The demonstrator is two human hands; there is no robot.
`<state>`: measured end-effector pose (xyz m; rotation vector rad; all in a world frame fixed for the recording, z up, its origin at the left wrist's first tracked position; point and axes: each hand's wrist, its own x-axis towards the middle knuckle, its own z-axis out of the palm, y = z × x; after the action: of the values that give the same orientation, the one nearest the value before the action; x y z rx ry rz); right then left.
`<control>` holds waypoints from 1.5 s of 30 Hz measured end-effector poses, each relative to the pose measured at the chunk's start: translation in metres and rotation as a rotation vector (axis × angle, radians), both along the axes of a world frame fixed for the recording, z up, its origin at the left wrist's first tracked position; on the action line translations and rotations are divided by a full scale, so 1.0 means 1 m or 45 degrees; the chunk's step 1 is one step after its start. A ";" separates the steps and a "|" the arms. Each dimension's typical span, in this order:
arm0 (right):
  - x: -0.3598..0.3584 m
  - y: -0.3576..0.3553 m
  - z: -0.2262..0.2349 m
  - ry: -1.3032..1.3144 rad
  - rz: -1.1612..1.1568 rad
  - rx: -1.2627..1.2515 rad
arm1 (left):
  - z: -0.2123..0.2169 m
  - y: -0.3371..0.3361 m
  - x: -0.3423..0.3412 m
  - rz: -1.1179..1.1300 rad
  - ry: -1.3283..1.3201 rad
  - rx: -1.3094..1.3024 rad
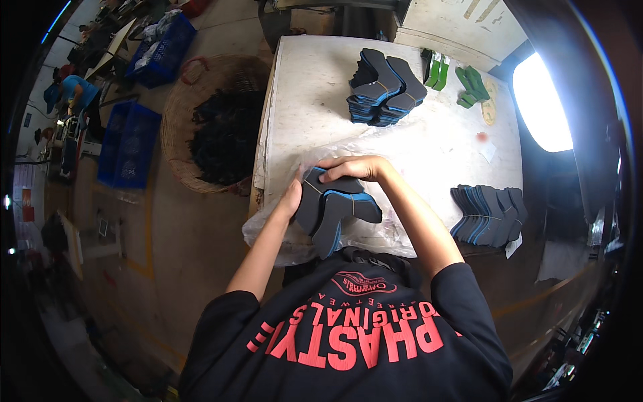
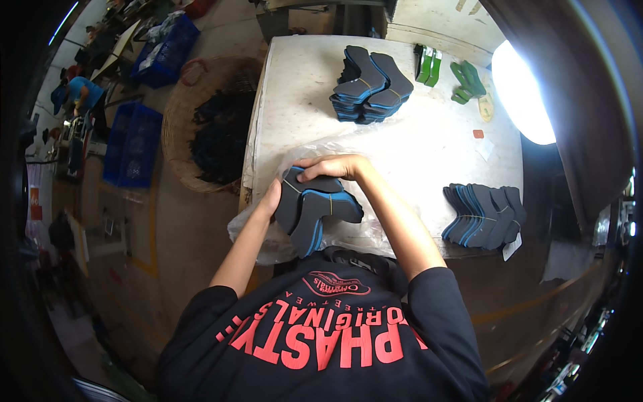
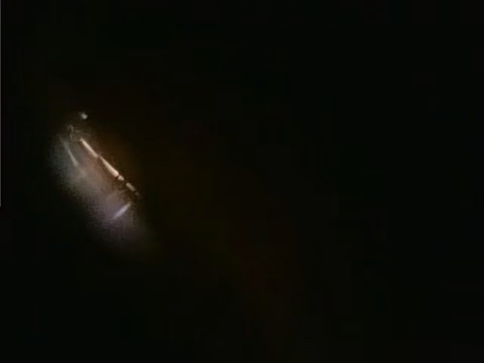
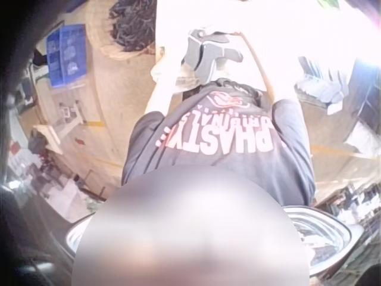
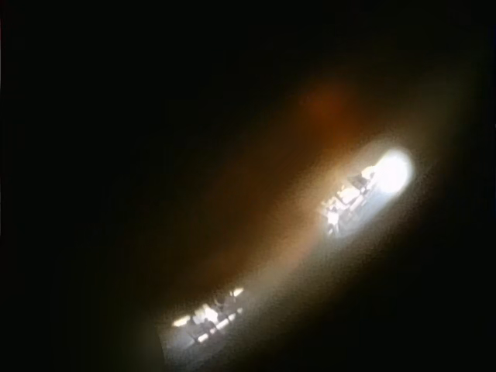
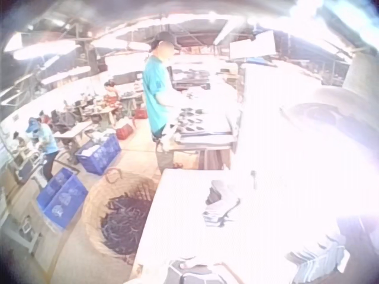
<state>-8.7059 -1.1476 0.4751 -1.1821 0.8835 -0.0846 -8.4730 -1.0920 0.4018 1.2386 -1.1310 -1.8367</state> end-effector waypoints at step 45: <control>-0.074 0.161 0.031 0.269 -0.883 -0.729 | 0.159 -0.013 0.016 -0.315 -0.665 -0.428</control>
<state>-8.7799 -0.9869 0.5061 -1.3681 1.4906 -0.8329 -8.4567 -1.1045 0.5606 1.4624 -1.8637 -1.4299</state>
